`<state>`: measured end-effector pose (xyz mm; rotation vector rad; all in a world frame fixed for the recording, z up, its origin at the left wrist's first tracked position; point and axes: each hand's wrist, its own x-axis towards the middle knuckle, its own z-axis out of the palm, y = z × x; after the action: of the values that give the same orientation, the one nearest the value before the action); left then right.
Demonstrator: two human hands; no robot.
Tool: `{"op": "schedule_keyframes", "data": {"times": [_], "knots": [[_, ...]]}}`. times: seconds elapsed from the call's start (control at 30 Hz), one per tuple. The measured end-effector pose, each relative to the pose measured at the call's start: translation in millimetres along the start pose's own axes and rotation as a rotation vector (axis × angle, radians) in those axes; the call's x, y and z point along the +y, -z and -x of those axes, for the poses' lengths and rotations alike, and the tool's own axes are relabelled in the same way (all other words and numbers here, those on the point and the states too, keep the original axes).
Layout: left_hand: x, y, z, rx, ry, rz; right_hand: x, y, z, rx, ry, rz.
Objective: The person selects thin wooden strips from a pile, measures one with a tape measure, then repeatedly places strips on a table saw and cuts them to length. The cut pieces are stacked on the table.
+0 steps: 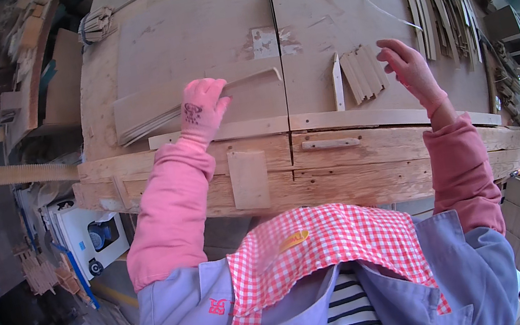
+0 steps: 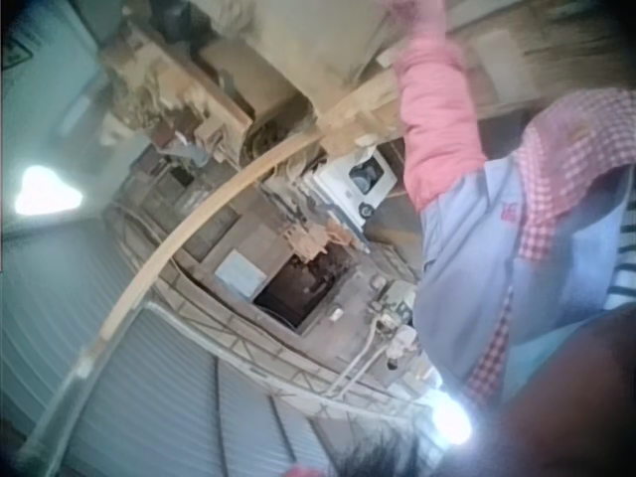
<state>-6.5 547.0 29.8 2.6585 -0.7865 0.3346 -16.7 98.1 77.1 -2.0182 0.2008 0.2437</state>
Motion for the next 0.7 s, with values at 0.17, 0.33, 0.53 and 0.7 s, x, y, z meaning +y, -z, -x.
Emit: {"op": "schedule_keyframes", "data": {"times": [0.17, 0.33, 0.53, 0.7], "knots": [[35.6, 23.3, 19.4, 0.15, -0.178, 0.146, -51.4, -45.7, 22.4, -0.427, -0.162, -0.388], [57.3, 32.5, 34.7, 0.197, -0.23, 0.247, -78.9, -97.0, 29.7, -0.801, -0.33, -0.534], [60.0, 29.8, 43.1, 0.257, -0.272, 0.266, -99.0, -138.3, 49.3, -1.071, -0.427, -0.604], [56.9, 25.3, 45.1, 0.226, -0.21, 0.227, -111.2, -146.5, 46.0, -1.059, -0.455, -0.369]]}}
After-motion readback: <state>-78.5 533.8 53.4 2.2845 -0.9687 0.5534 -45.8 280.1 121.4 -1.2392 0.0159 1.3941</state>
